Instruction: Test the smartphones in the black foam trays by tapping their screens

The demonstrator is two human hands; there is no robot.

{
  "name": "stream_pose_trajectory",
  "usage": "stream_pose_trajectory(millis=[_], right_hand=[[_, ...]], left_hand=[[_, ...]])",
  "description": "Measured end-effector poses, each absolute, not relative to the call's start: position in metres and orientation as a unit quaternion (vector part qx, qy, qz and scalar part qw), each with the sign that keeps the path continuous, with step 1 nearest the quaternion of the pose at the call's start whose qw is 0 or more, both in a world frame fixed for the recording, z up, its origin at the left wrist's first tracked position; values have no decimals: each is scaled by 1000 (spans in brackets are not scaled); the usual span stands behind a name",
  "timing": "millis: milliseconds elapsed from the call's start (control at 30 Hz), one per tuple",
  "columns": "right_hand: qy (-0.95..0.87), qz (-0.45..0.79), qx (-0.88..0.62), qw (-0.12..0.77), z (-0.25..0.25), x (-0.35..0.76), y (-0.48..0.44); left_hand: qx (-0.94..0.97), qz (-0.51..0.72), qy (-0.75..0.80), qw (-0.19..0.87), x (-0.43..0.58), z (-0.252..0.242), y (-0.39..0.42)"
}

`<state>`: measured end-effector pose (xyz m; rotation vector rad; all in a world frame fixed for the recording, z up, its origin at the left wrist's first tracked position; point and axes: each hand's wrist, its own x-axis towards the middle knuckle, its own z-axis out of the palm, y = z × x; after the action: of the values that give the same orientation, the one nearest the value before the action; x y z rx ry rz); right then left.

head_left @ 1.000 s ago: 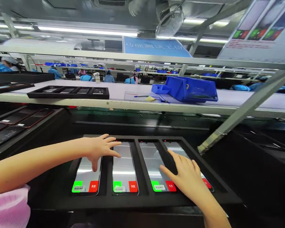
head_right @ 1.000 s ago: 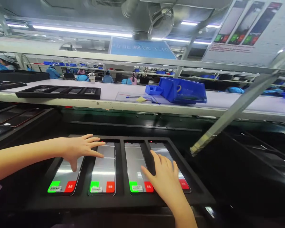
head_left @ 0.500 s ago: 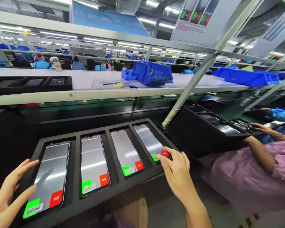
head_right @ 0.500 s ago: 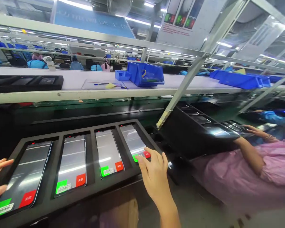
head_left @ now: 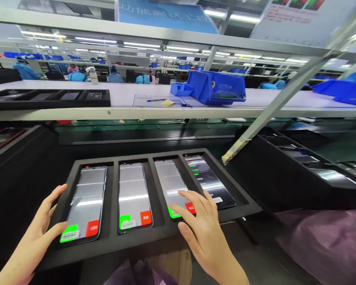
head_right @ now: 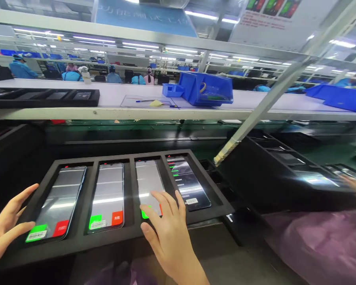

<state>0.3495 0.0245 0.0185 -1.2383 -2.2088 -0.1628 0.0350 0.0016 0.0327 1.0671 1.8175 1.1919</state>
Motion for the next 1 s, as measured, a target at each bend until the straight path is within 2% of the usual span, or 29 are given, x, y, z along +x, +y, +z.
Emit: stream_pose_trajectory(millis=[233,467,667,800,1000], right_hand=[[-890,-24,-363,274,25,291,28],[-898,-18,-372,235,21,293,53],[-904,0,-376,205,13,294,65],[-907,-3,-377,185,11,291,69],[-869,-62,-434,229,4,283,76]], left_hand=[[382,497,663,410,35,35,0],[353,555,605,449,26,26,9],[380,528,583,487,13,20,23],[419,481,609,472,7,20,35],[402,477,634,457,1,23,51]])
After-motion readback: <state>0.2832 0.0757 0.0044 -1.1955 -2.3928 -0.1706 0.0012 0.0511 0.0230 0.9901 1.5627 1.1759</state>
